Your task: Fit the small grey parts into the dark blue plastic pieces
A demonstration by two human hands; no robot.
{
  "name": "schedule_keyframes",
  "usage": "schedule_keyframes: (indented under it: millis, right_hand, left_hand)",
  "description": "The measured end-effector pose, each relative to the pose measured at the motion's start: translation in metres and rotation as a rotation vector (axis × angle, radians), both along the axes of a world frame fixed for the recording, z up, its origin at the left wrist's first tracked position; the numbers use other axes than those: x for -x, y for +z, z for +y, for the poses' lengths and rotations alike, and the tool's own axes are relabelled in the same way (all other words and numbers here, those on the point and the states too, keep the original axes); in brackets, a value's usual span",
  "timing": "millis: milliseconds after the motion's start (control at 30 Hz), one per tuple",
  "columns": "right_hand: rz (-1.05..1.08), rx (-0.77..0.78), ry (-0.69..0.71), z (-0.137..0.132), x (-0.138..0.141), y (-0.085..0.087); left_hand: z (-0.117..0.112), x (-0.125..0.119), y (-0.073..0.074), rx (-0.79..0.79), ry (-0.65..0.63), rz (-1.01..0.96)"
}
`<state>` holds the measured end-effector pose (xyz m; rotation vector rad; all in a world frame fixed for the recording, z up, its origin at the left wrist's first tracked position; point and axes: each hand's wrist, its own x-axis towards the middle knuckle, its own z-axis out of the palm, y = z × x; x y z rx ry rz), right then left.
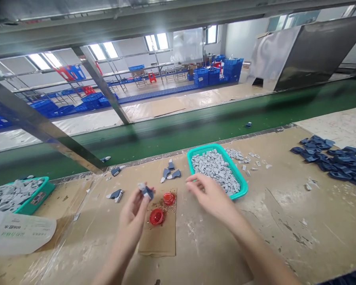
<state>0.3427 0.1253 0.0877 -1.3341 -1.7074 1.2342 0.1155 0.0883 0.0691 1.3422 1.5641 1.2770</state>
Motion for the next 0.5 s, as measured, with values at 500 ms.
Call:
schedule_keyframes:
  millis: [500]
  right_hand:
    - [-0.827,-0.283,-0.036,0.054,-0.029,-0.02]
  left_hand:
    - [0.211,0.05,-0.003,-0.145,0.001,0.699]
